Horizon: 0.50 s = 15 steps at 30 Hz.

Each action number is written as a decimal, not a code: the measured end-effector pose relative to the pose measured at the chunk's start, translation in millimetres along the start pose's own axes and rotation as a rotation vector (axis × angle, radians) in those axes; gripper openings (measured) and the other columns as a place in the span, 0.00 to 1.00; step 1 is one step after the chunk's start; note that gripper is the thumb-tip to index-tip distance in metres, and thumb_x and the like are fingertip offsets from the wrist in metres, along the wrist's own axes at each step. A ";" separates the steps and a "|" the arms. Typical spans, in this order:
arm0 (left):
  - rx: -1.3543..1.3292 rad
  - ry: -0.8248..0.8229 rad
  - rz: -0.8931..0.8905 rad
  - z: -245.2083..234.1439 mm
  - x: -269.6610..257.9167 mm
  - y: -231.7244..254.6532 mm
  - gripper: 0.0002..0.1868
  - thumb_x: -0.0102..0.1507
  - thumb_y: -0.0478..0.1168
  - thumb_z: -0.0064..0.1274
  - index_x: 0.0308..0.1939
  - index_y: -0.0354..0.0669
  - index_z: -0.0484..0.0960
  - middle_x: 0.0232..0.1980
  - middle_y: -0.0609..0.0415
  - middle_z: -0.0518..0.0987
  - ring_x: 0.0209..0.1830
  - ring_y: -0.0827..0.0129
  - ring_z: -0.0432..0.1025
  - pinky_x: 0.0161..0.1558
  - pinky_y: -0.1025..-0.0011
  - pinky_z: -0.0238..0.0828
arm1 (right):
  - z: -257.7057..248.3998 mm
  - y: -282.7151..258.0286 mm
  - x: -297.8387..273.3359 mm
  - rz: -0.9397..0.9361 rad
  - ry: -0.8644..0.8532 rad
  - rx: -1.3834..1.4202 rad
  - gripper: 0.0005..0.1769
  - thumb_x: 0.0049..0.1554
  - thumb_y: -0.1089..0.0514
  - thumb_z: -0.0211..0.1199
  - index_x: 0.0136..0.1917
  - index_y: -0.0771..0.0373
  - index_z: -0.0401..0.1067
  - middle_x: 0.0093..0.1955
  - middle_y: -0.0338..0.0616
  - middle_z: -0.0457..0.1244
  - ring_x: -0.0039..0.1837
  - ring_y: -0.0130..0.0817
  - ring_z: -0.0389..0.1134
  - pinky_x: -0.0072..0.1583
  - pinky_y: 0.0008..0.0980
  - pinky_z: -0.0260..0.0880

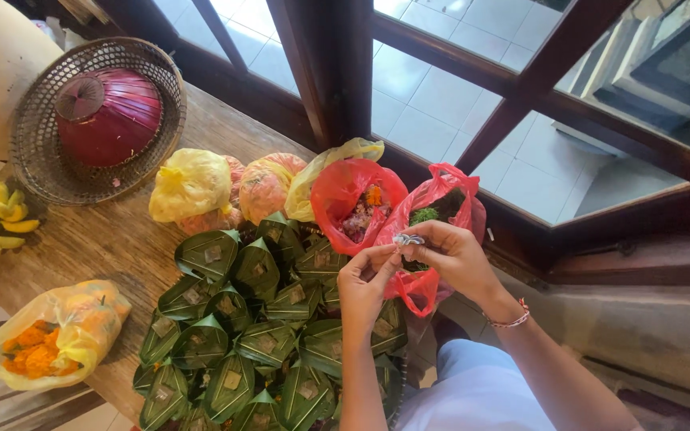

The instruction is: Arranging flowers and leaves into small decorative packets on a tray.

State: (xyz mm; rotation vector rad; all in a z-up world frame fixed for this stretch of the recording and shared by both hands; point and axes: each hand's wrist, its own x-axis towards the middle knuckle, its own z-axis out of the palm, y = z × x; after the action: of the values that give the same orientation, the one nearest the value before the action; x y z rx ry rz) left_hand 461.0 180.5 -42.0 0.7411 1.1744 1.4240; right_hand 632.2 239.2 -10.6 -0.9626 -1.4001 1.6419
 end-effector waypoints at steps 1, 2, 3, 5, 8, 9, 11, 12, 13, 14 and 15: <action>0.002 -0.003 -0.002 -0.3 -1.5 -0.3 0.12 0.62 0.33 0.63 0.49 0.32 0.85 0.42 0.53 0.87 0.41 0.77 0.79 0.47 0.78 0.76 | 0.9 0.0 -1.9 0.001 0.003 0.002 0.13 0.60 0.67 0.63 0.59 0.69 0.75 0.51 0.40 0.71 0.54 0.24 0.71 0.58 0.28 0.74; 0.000 -0.004 -0.002 -0.7 -2.6 -0.8 0.12 0.62 0.33 0.63 0.48 0.32 0.85 0.42 0.53 0.86 0.41 0.77 0.79 0.47 0.78 0.76 | 1.7 0.3 -3.2 0.007 0.011 0.006 0.13 0.60 0.66 0.63 0.59 0.69 0.75 0.51 0.40 0.71 0.53 0.24 0.71 0.57 0.28 0.74; -0.001 -0.005 -0.002 -1.1 -3.5 -1.4 0.11 0.62 0.33 0.63 0.48 0.32 0.85 0.42 0.53 0.86 0.41 0.77 0.79 0.47 0.78 0.76 | 2.5 0.6 -4.3 0.012 0.019 0.011 0.13 0.60 0.66 0.63 0.58 0.69 0.75 0.51 0.40 0.71 0.53 0.24 0.71 0.57 0.28 0.74; 0.005 -0.005 -0.002 -1.3 -6.1 -0.6 0.11 0.63 0.33 0.62 0.48 0.32 0.86 0.42 0.53 0.86 0.41 0.77 0.79 0.47 0.78 0.76 | 3.2 0.9 -6.5 0.010 0.018 0.017 0.12 0.60 0.66 0.64 0.58 0.69 0.75 0.51 0.40 0.71 0.53 0.24 0.71 0.57 0.28 0.74; 0.010 -0.012 -0.005 -1.2 -10.6 2.6 0.11 0.63 0.33 0.62 0.48 0.32 0.86 0.42 0.53 0.86 0.41 0.77 0.79 0.47 0.78 0.76 | 4.4 2.7 -10.2 0.002 0.019 0.022 0.12 0.60 0.65 0.64 0.58 0.70 0.75 0.51 0.40 0.71 0.53 0.24 0.71 0.57 0.28 0.74; 0.005 -0.016 -0.008 -0.9 -12.0 4.2 0.11 0.63 0.33 0.62 0.48 0.32 0.85 0.42 0.53 0.86 0.41 0.76 0.79 0.47 0.78 0.76 | 4.8 2.9 -11.3 -0.001 0.019 0.019 0.12 0.60 0.65 0.64 0.57 0.70 0.75 0.50 0.41 0.71 0.53 0.24 0.71 0.57 0.28 0.75; 0.000 -0.021 -0.017 -0.4 -14.2 4.9 0.11 0.63 0.33 0.62 0.48 0.32 0.85 0.42 0.53 0.86 0.41 0.76 0.79 0.47 0.78 0.76 | 5.5 3.5 -14.1 -0.001 0.025 0.027 0.12 0.60 0.65 0.64 0.57 0.69 0.75 0.50 0.41 0.71 0.53 0.24 0.72 0.57 0.28 0.75; -0.008 -0.021 -0.025 -0.1 -15.0 5.2 0.11 0.63 0.33 0.62 0.48 0.31 0.85 0.42 0.53 0.86 0.41 0.76 0.80 0.47 0.78 0.77 | 5.8 3.6 -15.0 0.000 0.028 0.033 0.12 0.59 0.65 0.65 0.57 0.69 0.75 0.51 0.41 0.71 0.53 0.24 0.72 0.57 0.28 0.75; -0.008 -0.023 -0.025 -0.5 -14.8 3.7 0.11 0.63 0.33 0.62 0.48 0.31 0.85 0.42 0.53 0.86 0.41 0.76 0.80 0.47 0.78 0.77 | 5.5 3.6 -15.6 0.000 0.030 0.033 0.12 0.59 0.65 0.65 0.57 0.69 0.75 0.51 0.41 0.71 0.53 0.24 0.72 0.57 0.28 0.75; -0.009 -0.024 -0.026 -0.9 -16.1 1.7 0.11 0.63 0.32 0.62 0.48 0.31 0.85 0.43 0.53 0.86 0.41 0.76 0.80 0.47 0.78 0.76 | 5.4 3.9 -17.4 0.007 0.032 0.037 0.12 0.59 0.65 0.65 0.57 0.69 0.75 0.50 0.40 0.71 0.53 0.24 0.72 0.57 0.28 0.75; -0.010 -0.025 -0.026 -1.4 -17.3 -0.5 0.11 0.62 0.32 0.62 0.48 0.31 0.85 0.43 0.52 0.86 0.41 0.76 0.80 0.47 0.78 0.76 | 5.2 4.3 -19.2 0.014 0.034 0.040 0.12 0.59 0.64 0.65 0.57 0.69 0.75 0.50 0.40 0.71 0.52 0.24 0.72 0.56 0.28 0.75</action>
State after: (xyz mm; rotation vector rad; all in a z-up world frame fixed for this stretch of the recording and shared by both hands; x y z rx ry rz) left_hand 463.5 163.5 -40.0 0.7323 1.1535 1.3944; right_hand 635.4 219.3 -12.9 -0.9748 -1.3358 1.6509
